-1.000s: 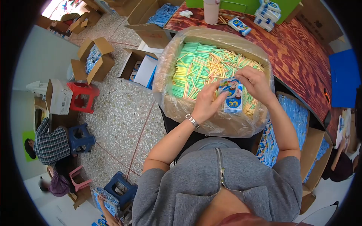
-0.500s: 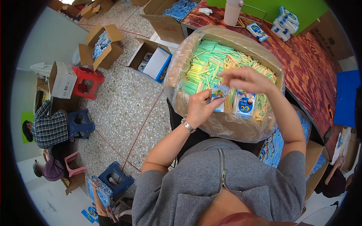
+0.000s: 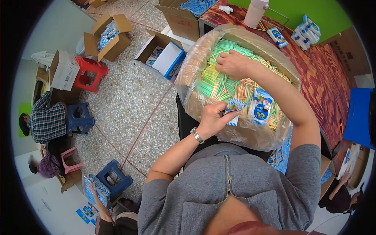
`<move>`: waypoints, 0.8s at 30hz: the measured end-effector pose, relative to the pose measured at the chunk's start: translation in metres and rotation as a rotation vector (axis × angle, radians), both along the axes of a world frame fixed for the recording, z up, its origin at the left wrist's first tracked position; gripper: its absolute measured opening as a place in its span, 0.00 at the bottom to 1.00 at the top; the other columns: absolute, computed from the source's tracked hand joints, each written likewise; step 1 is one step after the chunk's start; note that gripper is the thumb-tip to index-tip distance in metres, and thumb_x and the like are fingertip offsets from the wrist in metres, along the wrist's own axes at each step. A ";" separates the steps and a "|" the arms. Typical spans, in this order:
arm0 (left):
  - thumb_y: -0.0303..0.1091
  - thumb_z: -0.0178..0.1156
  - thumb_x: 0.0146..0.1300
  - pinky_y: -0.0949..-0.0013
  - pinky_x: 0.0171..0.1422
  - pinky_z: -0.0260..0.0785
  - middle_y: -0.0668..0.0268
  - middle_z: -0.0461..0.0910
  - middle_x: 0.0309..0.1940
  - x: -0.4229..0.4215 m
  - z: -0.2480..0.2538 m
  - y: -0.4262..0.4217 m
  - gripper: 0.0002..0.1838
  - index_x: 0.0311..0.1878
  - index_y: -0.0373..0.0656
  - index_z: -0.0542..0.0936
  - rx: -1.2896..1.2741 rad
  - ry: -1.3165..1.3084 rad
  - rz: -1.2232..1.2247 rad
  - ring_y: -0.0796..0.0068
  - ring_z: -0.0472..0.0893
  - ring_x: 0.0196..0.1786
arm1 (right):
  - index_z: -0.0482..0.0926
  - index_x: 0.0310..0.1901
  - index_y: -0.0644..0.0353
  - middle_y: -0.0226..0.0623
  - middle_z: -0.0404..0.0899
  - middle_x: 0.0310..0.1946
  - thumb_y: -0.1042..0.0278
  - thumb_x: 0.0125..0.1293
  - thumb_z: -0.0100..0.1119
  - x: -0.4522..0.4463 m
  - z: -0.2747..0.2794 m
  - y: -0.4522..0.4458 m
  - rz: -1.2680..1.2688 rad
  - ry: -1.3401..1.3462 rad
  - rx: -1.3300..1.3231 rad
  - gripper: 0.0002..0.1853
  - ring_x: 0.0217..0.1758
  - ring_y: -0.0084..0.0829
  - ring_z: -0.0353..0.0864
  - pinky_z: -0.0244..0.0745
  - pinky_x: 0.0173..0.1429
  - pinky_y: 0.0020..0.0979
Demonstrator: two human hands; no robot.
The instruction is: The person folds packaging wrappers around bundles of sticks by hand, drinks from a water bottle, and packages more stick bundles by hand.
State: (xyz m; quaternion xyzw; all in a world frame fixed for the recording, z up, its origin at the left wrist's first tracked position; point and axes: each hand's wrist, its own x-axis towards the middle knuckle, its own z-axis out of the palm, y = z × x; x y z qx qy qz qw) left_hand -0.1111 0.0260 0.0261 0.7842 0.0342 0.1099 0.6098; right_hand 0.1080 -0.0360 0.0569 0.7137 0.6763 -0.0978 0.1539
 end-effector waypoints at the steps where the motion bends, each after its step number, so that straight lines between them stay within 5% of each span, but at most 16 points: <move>1: 0.38 0.71 0.57 0.67 0.24 0.60 0.61 0.70 0.16 0.000 0.002 0.001 0.20 0.21 0.36 0.72 0.003 0.003 0.000 0.76 0.66 0.19 | 0.77 0.38 0.57 0.34 0.73 0.41 0.71 0.53 0.59 0.000 -0.001 0.001 0.030 -0.023 0.005 0.09 0.54 0.35 0.71 0.69 0.53 0.42; 10: 0.37 0.71 0.57 0.68 0.24 0.59 0.62 0.68 0.16 0.002 -0.002 0.000 0.20 0.21 0.35 0.72 -0.021 -0.008 0.011 0.77 0.64 0.19 | 0.79 0.38 0.49 0.25 0.76 0.37 0.63 0.63 0.55 -0.010 -0.015 0.001 0.186 -0.248 0.058 0.05 0.52 0.26 0.74 0.67 0.54 0.37; 24: 0.36 0.70 0.58 0.70 0.25 0.61 0.65 0.70 0.17 0.002 -0.012 0.001 0.18 0.23 0.36 0.73 -0.047 -0.005 0.036 0.81 0.66 0.21 | 0.74 0.32 0.54 0.30 0.75 0.32 0.66 0.61 0.52 -0.002 -0.013 -0.026 0.175 -0.170 0.345 0.04 0.45 0.29 0.76 0.69 0.53 0.34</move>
